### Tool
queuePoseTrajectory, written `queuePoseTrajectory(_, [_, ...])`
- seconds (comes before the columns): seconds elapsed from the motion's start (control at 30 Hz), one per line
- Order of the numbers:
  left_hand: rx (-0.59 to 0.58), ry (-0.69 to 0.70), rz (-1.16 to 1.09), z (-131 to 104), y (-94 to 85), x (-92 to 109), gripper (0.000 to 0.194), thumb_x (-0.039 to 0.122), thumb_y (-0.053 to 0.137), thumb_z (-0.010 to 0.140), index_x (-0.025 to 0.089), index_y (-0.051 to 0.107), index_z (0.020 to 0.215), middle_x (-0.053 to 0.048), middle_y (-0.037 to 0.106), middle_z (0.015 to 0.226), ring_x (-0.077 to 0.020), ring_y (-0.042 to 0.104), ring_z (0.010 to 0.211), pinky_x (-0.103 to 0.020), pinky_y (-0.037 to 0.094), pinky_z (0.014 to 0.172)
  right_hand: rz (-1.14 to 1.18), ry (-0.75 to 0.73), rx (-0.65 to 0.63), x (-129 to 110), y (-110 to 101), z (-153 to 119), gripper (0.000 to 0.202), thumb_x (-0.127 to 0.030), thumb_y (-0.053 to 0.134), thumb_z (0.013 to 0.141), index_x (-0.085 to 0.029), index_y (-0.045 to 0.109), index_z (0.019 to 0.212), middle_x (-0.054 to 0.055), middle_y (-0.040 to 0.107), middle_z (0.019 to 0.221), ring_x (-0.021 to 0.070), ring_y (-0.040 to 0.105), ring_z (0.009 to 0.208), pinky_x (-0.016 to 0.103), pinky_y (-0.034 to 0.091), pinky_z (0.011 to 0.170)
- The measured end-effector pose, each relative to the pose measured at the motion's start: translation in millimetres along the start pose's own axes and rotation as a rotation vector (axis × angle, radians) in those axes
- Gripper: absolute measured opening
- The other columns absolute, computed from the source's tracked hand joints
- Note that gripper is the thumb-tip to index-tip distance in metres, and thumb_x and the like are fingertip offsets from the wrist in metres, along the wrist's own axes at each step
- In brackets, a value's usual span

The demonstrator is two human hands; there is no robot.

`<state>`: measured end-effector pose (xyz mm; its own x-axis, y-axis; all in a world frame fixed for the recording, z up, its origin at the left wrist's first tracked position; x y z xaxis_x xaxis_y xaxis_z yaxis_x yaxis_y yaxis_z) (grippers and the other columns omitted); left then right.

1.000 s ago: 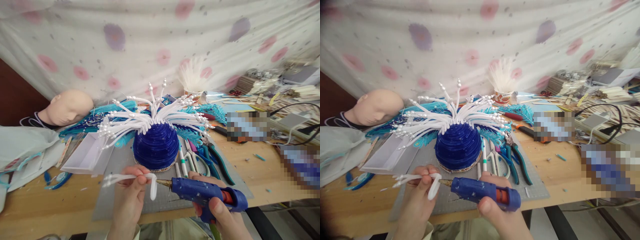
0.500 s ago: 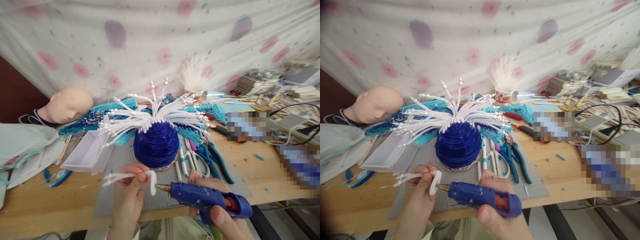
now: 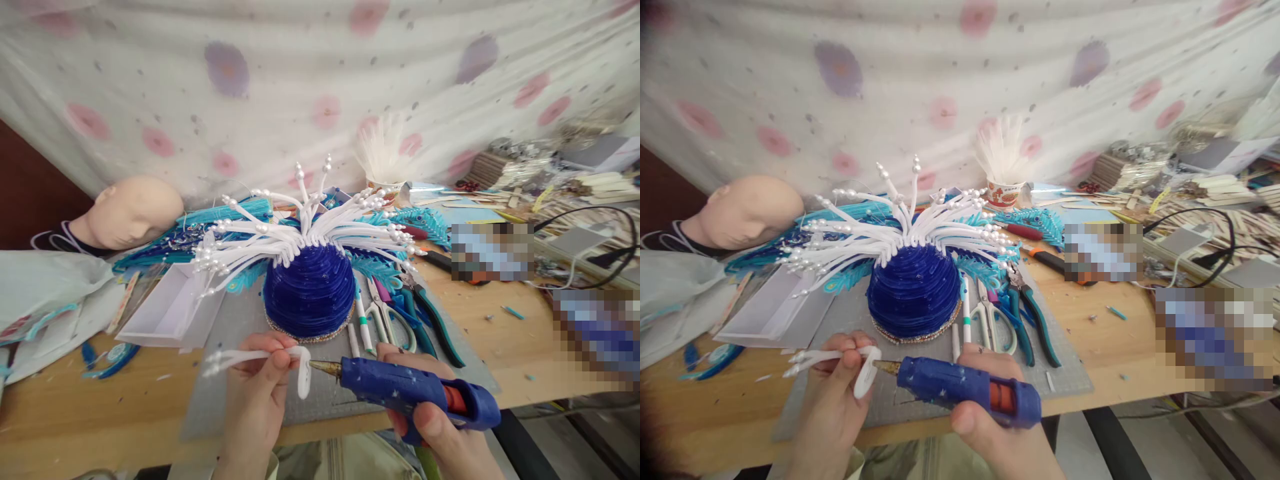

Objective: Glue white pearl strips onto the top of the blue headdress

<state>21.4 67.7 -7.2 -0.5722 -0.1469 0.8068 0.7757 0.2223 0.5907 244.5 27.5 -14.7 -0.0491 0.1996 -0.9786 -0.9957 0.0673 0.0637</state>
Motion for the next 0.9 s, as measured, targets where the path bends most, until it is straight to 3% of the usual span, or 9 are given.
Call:
queuePoseTrajectory(0.13, [0.034,-0.002,-0.01,-1,0.9,0,0.026,0.032,0.099,0.052,0.024,0.077,0.061,0.002,0.075,0.064,-0.0077,0.07,0.053,-0.007,0.052,0.048,0.032,0.047,0.054,3,1,0,0.05,-0.07,0.072,0.079,-0.027,0.078,0.103,0.001,0.058,0.048,0.0366,0.071,0.102,0.052,0.049,0.102])
queuePoseTrajectory(0.23, [0.066,-0.03,-0.022,-2,0.8,-1,0.028,0.032,0.1,0.048,0.024,0.076,0.059,0.002,0.074,0.063,-0.0074,0.07,0.052,-0.006,0.051,0.046,0.05,-0.018,-0.041,-3,4,3,0.042,-0.064,0.072,0.083,-0.028,0.077,0.106,0.002,0.066,0.059,0.0296,0.071,0.082,0.048,0.053,0.096])
queuePoseTrajectory(0.33, [0.089,-0.064,-0.035,-2,1.7,-3,0.03,0.032,0.101,0.045,0.023,0.075,0.057,0.003,0.073,0.062,-0.0074,0.07,0.052,-0.006,0.051,0.046,0.06,-0.068,-0.082,-9,6,5,0.037,-0.06,0.07,0.087,-0.029,0.075,0.105,0.001,0.068,0.063,0.0263,0.069,0.075,0.044,0.055,0.087])
queuePoseTrajectory(0.5, [0.137,-0.099,-0.051,-3,4.9,-4,0.035,0.032,0.103,0.038,0.022,0.073,0.054,0.003,0.072,0.059,-0.0074,0.069,0.05,-0.007,0.052,0.046,0.057,0.001,0.042,-8,7,0,0.043,-0.067,0.069,0.085,-0.028,0.074,0.103,-0.003,0.06,0.053,0.0229,0.063,0.06,0.046,0.054,0.088])
queuePoseTrajectory(0.6, [0.184,-0.119,-0.059,-4,5.7,-3,0.038,0.031,0.103,0.034,0.021,0.071,0.053,0.004,0.071,0.058,-0.0078,0.068,0.049,-0.006,0.048,0.041,0.049,0.027,0.043,-4,6,-4,0.047,-0.069,0.071,0.081,-0.029,0.075,0.103,-0.004,0.057,0.051,0.0216,0.059,0.056,0.048,0.053,0.091])
queuePoseTrajectory(0.7, [0.228,-0.121,-0.066,-4,5.1,-3,0.041,0.032,0.103,0.03,0.021,0.07,0.051,0.004,0.07,0.056,-0.0069,0.066,0.047,-0.006,0.047,0.04,0.017,0.018,0.016,-2,2,-8,0.05,-0.07,0.072,0.079,-0.027,0.077,0.106,0.0,0.058,0.054,0.028,0.067,0.071,0.053,0.052,0.097])
queuePoseTrajectory(0.8, [0.256,-0.116,-0.069,-4,3.2,-4,0.041,0.033,0.103,0.029,0.021,0.071,0.052,0.004,0.07,0.057,-0.0064,0.065,0.047,-0.008,0.051,0.044,-0.017,-0.009,0.037,-4,0,-10,0.053,-0.075,0.072,0.075,-0.03,0.079,0.103,0.007,0.071,0.08,0.0341,0.069,0.098,0.05,0.053,0.098])
queuePoseTrajectory(0.9, [0.28,-0.123,-0.072,-6,0.5,-4,0.042,0.034,0.103,0.029,0.022,0.072,0.053,0.004,0.071,0.059,-0.0072,0.066,0.048,-0.009,0.053,0.045,-0.048,-0.058,0.079,-10,3,-11,0.049,-0.073,0.072,0.076,-0.033,0.078,0.104,0.008,0.073,0.098,0.0346,0.066,0.11,0.049,0.052,0.103])
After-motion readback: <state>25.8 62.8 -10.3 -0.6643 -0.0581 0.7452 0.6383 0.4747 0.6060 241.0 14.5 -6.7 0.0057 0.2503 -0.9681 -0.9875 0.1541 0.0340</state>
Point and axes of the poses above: each hand's wrist, its own z-axis towards the middle knuckle, its own y-axis out of the palm, x = y × z, the point moved 5 cm from there along z, towards the middle knuckle
